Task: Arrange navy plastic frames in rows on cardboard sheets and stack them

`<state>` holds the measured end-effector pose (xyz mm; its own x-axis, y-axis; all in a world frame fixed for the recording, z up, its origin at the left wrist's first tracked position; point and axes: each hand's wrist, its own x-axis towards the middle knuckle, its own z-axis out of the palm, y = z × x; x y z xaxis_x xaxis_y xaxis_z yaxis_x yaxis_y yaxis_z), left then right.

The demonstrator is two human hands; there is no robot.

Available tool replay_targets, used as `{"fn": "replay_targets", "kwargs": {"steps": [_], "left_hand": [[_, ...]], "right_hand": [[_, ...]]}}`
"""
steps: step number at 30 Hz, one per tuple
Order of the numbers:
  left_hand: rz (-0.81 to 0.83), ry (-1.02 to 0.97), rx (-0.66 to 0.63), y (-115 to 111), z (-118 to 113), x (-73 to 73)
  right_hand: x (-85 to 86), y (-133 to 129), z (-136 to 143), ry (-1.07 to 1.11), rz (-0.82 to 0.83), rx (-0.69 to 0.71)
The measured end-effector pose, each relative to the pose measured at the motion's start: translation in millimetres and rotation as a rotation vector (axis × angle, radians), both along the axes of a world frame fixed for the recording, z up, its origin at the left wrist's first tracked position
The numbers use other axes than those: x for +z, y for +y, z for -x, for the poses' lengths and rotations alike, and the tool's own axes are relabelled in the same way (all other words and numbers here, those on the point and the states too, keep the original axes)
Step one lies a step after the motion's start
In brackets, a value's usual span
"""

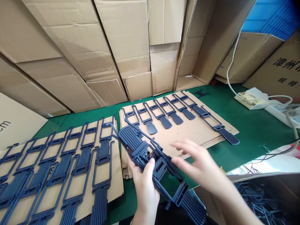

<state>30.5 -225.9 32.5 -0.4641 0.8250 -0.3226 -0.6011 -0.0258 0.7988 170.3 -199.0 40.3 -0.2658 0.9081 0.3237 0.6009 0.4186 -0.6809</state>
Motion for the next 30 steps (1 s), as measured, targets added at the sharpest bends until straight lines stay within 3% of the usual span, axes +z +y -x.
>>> {"fn": "replay_targets", "kwargs": {"steps": [4,12,16,19,22,27,30], "left_hand": [[-0.052,0.025,-0.067,0,0,-13.6],[-0.010,-0.116,-0.212,1,-3,-25.8],[-0.098,-0.147,-0.186,1,-5,-33.9],[-0.005,-0.164,-0.120,1,-4,-37.4],[0.098,-0.153,-0.055,2,-3,-33.0],[0.101,-0.157,-0.061,6,0,-19.2],[0.108,-0.161,-0.059,8,2,-17.1]], "right_hand": [[-10.8,-21,25,0.096,-0.030,0.021],[-22.0,-19,22,0.165,-0.112,-0.062],[-22.9,-18,28,0.217,-0.099,-0.099],[-24.7,-16,30,0.240,-0.063,-0.114],[-26.1,-13,31,0.288,0.096,-0.105],[-26.9,-8,35,0.590,0.547,-0.071],[-26.2,-3,37,0.727,0.699,-0.045]]}}
